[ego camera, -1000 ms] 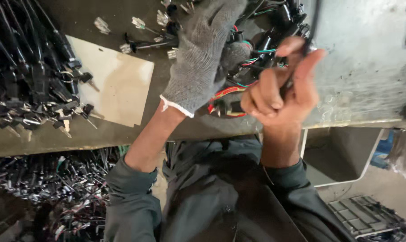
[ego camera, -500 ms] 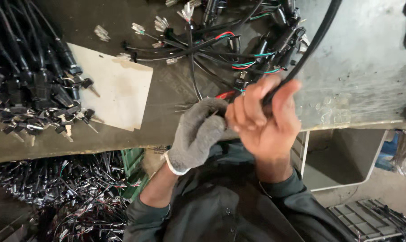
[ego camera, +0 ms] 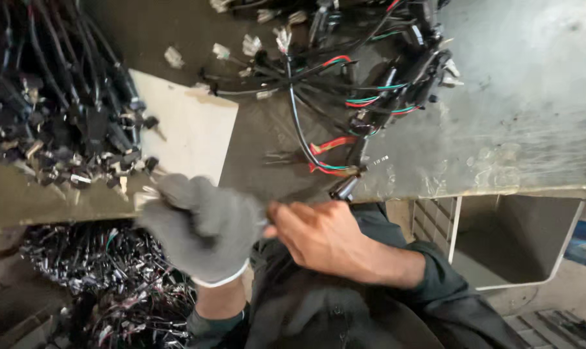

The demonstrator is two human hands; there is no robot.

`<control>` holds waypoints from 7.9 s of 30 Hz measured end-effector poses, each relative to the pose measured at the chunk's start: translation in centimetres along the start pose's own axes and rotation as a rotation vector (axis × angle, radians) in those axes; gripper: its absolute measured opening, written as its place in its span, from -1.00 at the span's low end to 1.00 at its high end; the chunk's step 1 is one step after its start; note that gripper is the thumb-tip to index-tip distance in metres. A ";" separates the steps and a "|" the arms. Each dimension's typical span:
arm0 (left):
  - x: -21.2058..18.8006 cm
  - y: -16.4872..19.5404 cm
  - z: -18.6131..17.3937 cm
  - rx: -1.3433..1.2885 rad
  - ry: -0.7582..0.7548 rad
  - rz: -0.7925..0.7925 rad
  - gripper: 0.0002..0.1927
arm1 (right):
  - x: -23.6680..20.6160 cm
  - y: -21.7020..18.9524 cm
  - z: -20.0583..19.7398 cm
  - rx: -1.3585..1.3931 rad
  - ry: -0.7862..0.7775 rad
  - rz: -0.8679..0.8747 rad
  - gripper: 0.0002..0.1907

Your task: The person uses pliers to strip insulation from the ends of black electrical wires and separate the exposed conductors, working through a pile of wire harnesses on the workbench and setting processed wires aside.

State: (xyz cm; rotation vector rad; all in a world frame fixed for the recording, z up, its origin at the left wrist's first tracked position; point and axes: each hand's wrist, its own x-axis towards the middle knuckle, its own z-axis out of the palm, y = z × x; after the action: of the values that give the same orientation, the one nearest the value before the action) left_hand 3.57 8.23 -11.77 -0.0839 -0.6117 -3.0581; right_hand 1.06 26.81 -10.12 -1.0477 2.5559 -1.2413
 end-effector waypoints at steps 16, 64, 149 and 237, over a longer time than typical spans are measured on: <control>-0.3 -6.9 2.5 0.826 -0.317 -0.272 -0.73 | 4.3 -2.5 -8.4 1.025 0.520 0.009 -0.72; 1.2 -3.3 -3.1 1.223 0.047 0.021 -0.63 | -1.1 7.4 0.3 0.234 0.179 0.072 -0.36; -0.1 -1.9 0.6 0.669 0.106 -0.264 -0.41 | -1.0 9.0 -1.3 0.393 0.178 0.370 -0.68; 4.5 11.7 -2.6 1.832 0.241 0.339 -0.37 | 2.3 10.2 -3.8 -0.728 0.407 0.204 -0.45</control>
State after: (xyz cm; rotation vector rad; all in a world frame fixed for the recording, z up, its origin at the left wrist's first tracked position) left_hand -0.69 -3.65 -9.39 0.1840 -2.4786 -1.1959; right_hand -7.61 32.19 -14.66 -0.6123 3.4480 -0.4954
